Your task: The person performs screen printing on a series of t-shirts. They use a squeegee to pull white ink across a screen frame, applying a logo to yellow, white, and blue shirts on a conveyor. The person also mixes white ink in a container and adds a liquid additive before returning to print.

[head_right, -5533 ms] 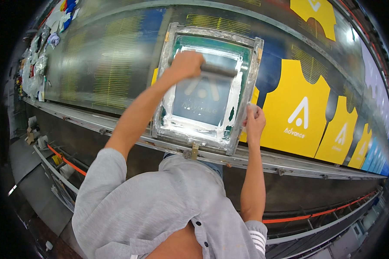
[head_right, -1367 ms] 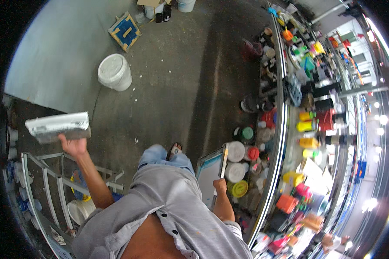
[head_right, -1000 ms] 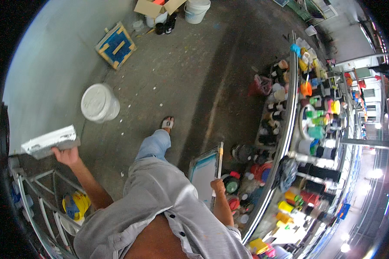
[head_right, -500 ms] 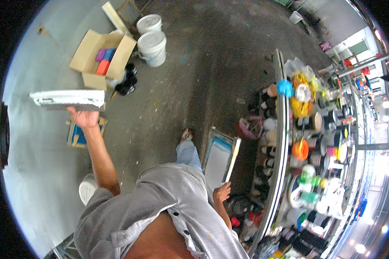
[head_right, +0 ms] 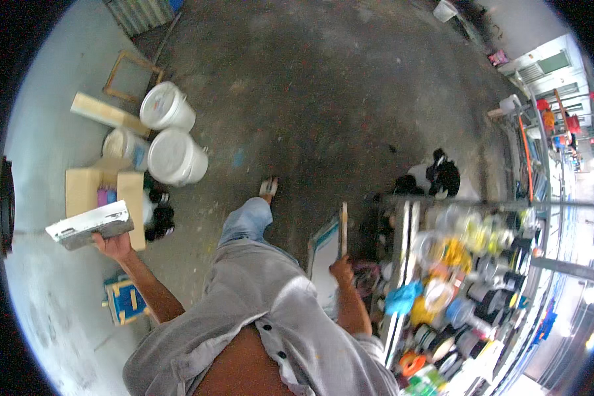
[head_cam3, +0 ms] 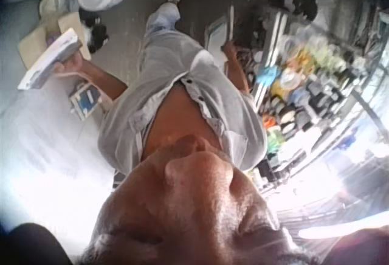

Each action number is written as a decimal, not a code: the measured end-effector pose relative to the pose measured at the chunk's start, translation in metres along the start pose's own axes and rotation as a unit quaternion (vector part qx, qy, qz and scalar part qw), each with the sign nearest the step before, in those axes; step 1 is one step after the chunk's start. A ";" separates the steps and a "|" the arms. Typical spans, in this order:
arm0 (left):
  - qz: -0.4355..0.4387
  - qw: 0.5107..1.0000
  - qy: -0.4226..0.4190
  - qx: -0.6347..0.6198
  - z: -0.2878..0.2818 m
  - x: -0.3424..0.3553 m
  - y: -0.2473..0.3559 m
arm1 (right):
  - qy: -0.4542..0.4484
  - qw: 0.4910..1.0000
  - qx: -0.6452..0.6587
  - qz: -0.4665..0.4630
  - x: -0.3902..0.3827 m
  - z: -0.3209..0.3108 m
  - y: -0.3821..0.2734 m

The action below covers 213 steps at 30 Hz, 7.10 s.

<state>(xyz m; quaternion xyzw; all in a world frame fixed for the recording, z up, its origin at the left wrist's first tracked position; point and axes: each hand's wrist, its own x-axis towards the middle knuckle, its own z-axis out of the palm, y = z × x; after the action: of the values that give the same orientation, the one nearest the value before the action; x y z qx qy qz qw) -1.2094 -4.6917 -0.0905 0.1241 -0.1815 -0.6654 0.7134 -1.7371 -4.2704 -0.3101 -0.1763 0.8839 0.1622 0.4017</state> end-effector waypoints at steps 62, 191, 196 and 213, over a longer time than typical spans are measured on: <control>-0.258 0.914 -0.244 0.194 1.085 0.872 -2.502 | 0.074 0.837 0.403 0.363 1.377 -1.677 0.205; -0.840 0.388 -0.168 0.339 2.602 -1.160 -5.627 | 0.324 -0.016 0.924 0.204 3.192 -3.398 3.114; -0.843 0.352 -0.161 0.373 2.554 -1.170 -5.660 | 0.282 0.077 0.936 0.198 3.106 -3.388 3.061; -0.413 0.559 -0.587 0.414 2.688 -1.261 -5.486 | 0.622 0.473 0.393 0.484 2.754 -3.304 3.308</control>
<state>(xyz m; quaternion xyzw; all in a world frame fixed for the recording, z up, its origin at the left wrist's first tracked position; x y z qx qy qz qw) -7.3722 -3.7242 -0.0771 0.0492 -0.7449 -0.6645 -0.0336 -7.0503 -3.2566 0.1204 0.4016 0.8174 -0.1853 -0.3690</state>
